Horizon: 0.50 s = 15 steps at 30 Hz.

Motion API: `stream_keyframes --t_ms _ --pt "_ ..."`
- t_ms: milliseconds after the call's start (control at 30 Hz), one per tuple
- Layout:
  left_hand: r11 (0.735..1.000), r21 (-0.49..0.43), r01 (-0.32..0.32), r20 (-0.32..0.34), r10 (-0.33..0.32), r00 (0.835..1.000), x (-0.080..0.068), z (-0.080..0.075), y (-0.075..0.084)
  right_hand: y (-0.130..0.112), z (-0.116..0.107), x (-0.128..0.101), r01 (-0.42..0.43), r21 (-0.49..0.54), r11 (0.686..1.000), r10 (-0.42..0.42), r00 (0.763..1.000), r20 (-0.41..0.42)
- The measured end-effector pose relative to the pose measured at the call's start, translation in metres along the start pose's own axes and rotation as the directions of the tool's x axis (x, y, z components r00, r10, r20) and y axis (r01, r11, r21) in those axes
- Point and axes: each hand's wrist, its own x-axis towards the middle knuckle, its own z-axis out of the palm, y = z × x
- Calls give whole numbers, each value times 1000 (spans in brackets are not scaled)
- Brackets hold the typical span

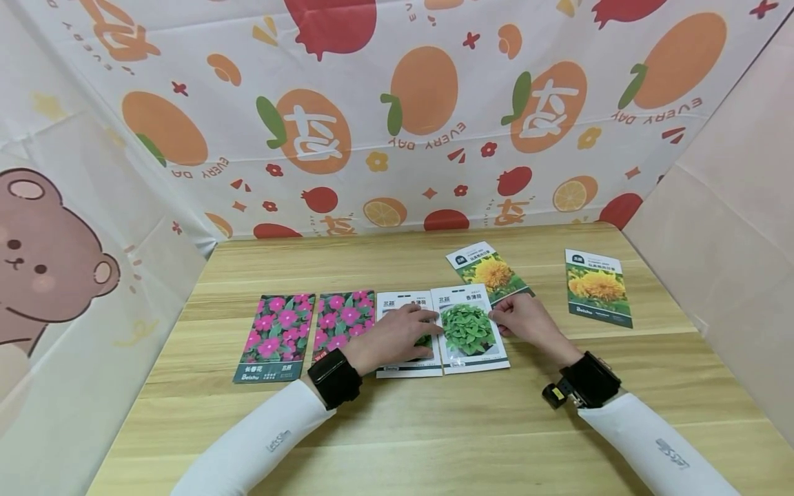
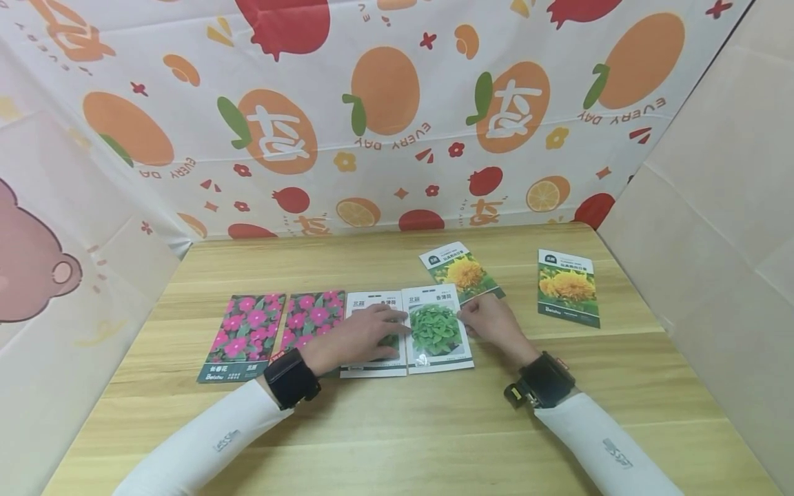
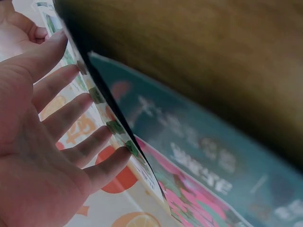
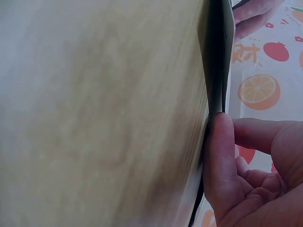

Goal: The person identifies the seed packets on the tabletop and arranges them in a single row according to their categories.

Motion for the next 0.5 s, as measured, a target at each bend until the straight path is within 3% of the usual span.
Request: stream_keyframes --t_ms 367,500 --pt "999 -31 6 9 -5 1000 2 1 -1 -2 -13 -2 93 -183 979 -105 993 -60" --pt "998 -52 20 8 -19 1000 1 1 -2 -4 -22 2 189 -307 933 -243 959 -147"
